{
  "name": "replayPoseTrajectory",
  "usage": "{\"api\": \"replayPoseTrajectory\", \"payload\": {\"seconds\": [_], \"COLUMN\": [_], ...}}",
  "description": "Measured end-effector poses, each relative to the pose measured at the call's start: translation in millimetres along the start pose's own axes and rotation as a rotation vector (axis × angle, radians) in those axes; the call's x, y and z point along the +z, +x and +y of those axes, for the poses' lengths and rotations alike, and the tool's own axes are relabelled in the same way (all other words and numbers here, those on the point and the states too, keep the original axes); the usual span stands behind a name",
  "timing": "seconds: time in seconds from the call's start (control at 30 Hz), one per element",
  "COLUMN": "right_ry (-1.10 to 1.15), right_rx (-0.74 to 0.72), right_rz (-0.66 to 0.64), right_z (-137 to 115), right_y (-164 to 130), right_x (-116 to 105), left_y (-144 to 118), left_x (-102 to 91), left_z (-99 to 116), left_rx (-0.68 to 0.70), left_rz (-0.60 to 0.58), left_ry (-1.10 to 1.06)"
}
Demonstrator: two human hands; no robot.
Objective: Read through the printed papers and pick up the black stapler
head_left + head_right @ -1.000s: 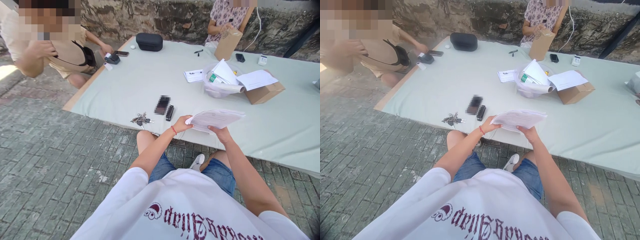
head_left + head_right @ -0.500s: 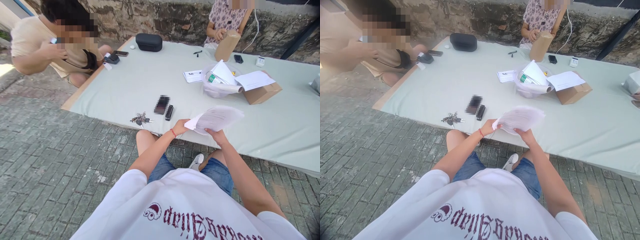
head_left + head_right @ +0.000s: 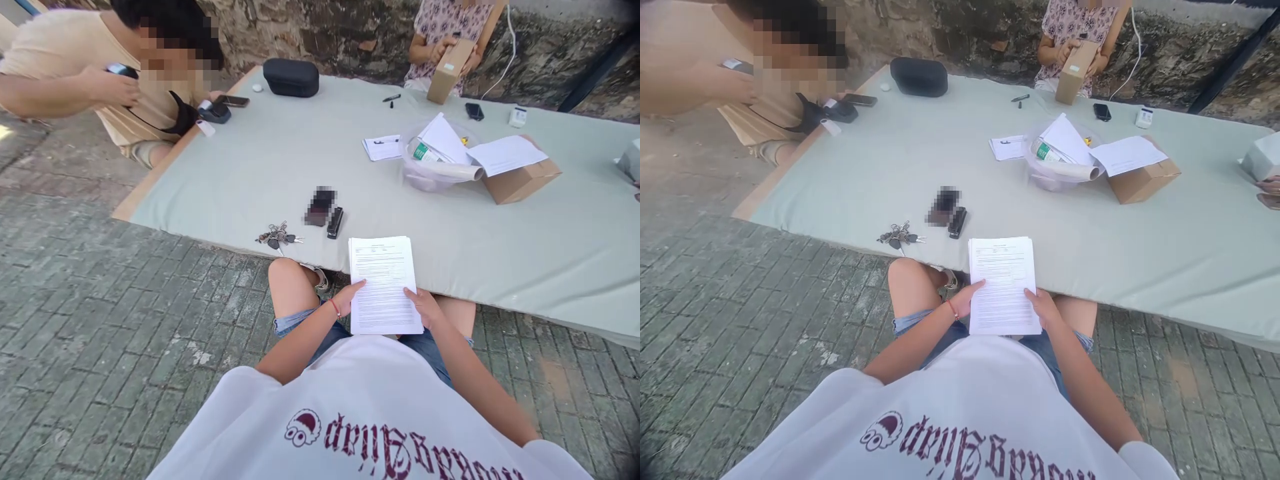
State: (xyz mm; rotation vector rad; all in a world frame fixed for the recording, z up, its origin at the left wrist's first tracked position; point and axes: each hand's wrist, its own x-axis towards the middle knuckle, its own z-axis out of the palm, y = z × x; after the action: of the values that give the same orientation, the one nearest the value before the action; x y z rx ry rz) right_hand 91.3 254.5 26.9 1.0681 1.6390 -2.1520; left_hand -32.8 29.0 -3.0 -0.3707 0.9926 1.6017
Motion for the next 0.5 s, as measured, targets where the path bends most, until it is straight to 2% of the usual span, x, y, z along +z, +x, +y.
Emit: {"api": "replayPoseTrajectory", "payload": {"seconds": [0.23, 0.4, 0.5], "right_ry": [-0.021, -0.109, -0.232], "right_rx": [0.061, -0.003, -0.073], "right_rz": [0.053, 0.048, 0.036], "right_z": [13, 20, 13], "right_y": [3, 6, 2], "right_x": [1, -2, -5], "left_y": [-1, -1, 1], "left_x": [-6.7, -8.0, -7.3], "left_z": [-6, 0, 11], "left_rx": [0.146, 0.096, 0.144], "left_rz": [0.088, -0.016, -0.015], "left_ry": [-0.064, 0.051, 0.152]}}
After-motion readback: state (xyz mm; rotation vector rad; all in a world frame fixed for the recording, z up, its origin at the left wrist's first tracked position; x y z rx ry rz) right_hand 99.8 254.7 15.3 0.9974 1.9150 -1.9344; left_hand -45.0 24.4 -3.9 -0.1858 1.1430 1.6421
